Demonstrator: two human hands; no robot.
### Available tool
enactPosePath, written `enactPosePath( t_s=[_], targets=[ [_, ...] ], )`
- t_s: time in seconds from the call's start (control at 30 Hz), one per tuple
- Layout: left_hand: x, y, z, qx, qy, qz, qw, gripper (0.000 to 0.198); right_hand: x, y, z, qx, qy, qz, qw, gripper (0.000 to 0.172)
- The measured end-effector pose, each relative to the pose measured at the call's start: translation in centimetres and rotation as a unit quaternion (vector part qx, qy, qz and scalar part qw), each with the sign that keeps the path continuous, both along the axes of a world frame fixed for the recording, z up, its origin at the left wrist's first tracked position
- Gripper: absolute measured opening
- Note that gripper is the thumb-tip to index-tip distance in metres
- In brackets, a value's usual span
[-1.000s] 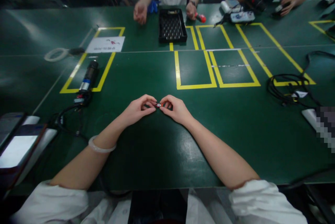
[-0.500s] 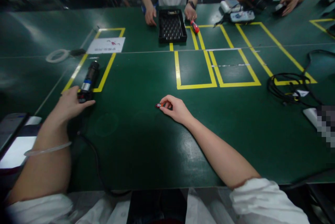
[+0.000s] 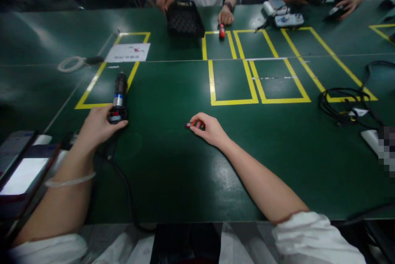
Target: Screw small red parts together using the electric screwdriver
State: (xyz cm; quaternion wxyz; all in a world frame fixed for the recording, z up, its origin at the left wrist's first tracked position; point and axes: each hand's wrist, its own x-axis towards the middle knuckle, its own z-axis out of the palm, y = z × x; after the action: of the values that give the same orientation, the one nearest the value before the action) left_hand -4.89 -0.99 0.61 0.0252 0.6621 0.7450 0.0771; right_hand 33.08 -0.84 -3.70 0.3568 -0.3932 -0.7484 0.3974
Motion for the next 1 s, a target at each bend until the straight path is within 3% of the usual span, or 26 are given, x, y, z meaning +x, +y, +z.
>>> enactPosePath(
  t_s=[0.3, 0.53, 0.73, 1.0],
  targets=[
    [9.9, -1.7, 0.1, -0.012, -0.033, -0.087, 0.996, 0.074, 0.0, 0.1, -0.3, 0.006, 0.009, -0.009, 1.0, 0.015],
    [16.9, -2.1, -0.1, 0.0, -0.034, -0.153, 0.988, 0.072, 0.1, 0.2, -0.7, 0.023, 0.028, -0.054, 0.998, 0.015],
    [19.4, -2.3, -0.3, 0.002, -0.05, -0.182, 0.982, 0.072, 0.1, 0.2, -0.7, 0.055, -0.022, -0.085, 0.995, 0.011],
    [19.7, -2.6, -0.4, 0.009, -0.056, -0.191, 0.98, 0.074, 0.0, -0.3, -0.3, 0.1, -0.068, -0.057, 0.991, 0.009]
  ],
)
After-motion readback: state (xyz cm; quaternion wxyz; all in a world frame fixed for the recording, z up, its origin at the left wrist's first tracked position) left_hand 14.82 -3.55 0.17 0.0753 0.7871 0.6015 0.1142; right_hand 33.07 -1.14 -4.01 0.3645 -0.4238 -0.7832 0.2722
